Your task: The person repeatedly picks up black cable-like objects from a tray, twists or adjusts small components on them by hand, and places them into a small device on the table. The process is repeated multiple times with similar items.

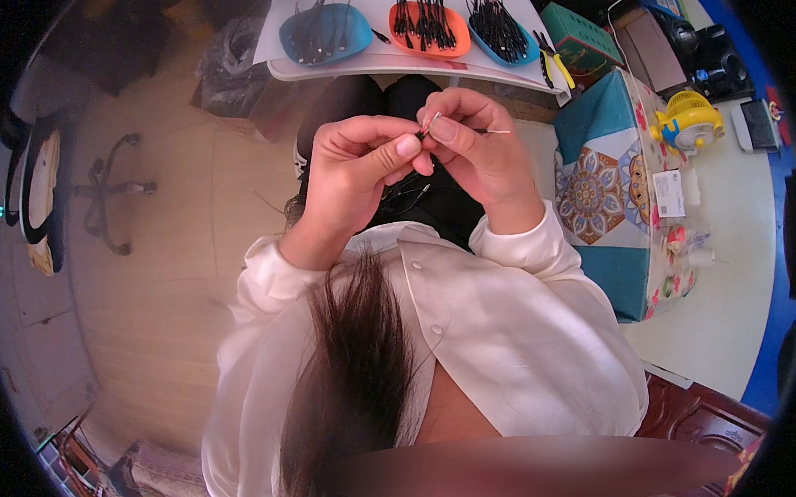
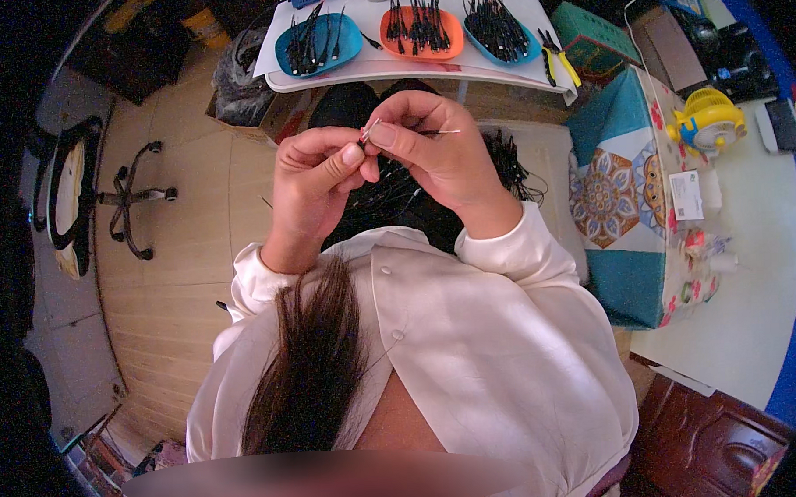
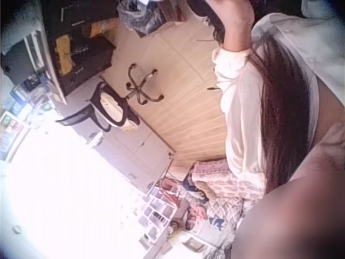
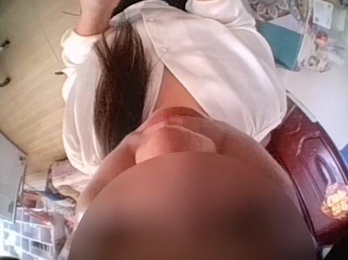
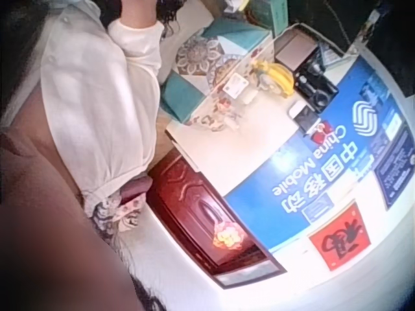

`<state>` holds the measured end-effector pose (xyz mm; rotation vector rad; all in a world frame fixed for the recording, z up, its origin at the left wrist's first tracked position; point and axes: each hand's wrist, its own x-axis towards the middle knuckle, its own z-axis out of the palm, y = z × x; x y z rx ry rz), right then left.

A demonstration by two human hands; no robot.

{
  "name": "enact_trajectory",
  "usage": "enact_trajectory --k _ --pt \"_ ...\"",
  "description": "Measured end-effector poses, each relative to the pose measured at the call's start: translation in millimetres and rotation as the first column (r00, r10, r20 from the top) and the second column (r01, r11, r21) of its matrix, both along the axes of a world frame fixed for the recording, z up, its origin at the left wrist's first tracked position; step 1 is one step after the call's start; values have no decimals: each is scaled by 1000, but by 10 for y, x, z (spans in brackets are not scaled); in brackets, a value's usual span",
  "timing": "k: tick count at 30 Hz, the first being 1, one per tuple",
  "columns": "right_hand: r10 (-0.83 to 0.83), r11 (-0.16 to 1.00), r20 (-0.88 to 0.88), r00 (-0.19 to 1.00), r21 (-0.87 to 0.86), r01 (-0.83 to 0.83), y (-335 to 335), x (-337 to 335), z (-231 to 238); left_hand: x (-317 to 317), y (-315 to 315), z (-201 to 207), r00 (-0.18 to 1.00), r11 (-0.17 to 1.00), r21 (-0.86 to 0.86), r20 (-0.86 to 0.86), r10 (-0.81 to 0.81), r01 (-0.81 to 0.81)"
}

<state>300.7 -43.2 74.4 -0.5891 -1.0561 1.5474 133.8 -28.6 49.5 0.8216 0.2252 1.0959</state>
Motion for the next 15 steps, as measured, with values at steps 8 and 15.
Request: enact_trajectory --k 8,15 --pt "139 976 -101 985 -153 -153 67 94 -72 -35 -19 -31 876 903 361 -325 356 -233" --pt "-43 994 -63 997 -102 37 72 106 -161 25 82 -26 881 910 41 -235 410 -413"
